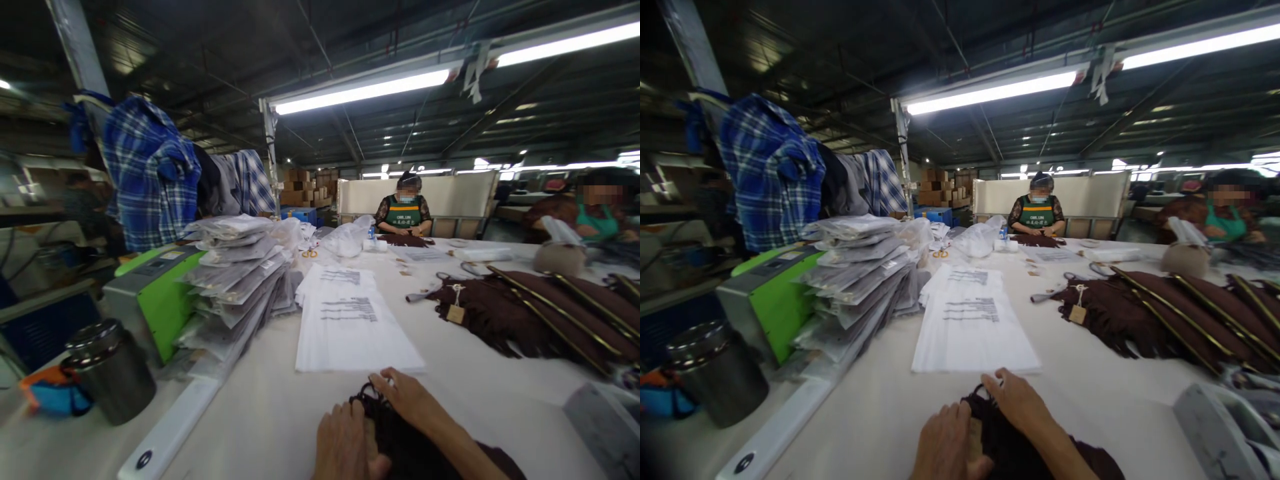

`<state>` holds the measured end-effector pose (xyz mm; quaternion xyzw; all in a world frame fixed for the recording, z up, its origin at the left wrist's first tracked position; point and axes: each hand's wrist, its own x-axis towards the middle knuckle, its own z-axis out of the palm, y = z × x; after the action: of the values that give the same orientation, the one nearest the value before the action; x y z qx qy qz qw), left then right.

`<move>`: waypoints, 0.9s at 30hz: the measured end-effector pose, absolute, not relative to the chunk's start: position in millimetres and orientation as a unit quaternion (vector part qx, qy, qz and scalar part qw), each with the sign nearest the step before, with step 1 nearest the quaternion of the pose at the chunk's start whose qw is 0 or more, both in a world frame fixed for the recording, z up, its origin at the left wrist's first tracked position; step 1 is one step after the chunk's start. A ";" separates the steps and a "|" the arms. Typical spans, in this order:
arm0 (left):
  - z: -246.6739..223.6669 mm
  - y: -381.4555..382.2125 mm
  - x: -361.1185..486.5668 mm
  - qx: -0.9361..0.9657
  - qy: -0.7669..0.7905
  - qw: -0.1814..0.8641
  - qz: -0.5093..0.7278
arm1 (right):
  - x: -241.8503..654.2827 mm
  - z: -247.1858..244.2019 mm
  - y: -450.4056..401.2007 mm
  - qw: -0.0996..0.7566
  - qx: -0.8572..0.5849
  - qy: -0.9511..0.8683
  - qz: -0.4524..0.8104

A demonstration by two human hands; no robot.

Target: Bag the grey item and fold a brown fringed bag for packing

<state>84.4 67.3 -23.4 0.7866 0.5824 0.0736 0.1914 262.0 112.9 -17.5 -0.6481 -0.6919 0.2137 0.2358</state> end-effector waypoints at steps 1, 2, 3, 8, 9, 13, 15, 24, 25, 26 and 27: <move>-20.3 66.9 85.2 0.783 0.587 0.193 0.069 | 255.5 -19.6 119.6 0.236 -0.643 -0.691 0.231; -15.8 65.9 86.1 0.779 0.593 0.194 0.063 | 249.6 -21.7 124.6 0.237 -0.638 -0.688 0.252; -10.4 64.6 86.9 0.777 0.596 0.195 0.056 | 244.2 -23.5 127.9 0.240 -0.631 -0.686 0.272; 18.9 56.4 84.5 0.776 0.595 0.209 0.013 | 230.7 -22.2 123.3 0.283 -0.596 -0.685 0.311; 22.5 54.8 81.6 0.778 0.593 0.207 0.013 | 231.1 -19.8 118.6 0.297 -0.590 -0.685 0.308; 25.7 48.2 60.8 0.780 0.598 0.176 0.049 | 238.3 -10.1 88.4 0.340 -0.561 -0.694 0.296; 23.5 45.6 46.9 0.769 0.616 0.148 0.081 | 243.4 -9.1 67.7 0.339 -0.537 -0.718 0.285; 11.0 55.9 25.5 0.659 0.590 0.341 0.318 | 261.2 -27.1 6.7 0.219 -0.330 -0.918 0.000; 8.6 57.6 29.9 0.648 0.572 0.379 0.331 | 261.8 -24.6 4.8 0.222 -0.322 -0.920 -0.013; 6.2 58.6 34.6 0.639 0.560 0.404 0.339 | 262.7 -20.7 3.8 0.227 -0.321 -0.919 -0.018; 3.9 58.8 39.1 0.635 0.551 0.419 0.342 | 264.0 -15.8 4.0 0.237 -0.334 -0.912 -0.014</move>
<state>39.1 58.8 3.9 0.6350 0.5514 0.3424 0.4189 264.0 4.0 -15.8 -0.3341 -0.9122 -0.0141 0.2370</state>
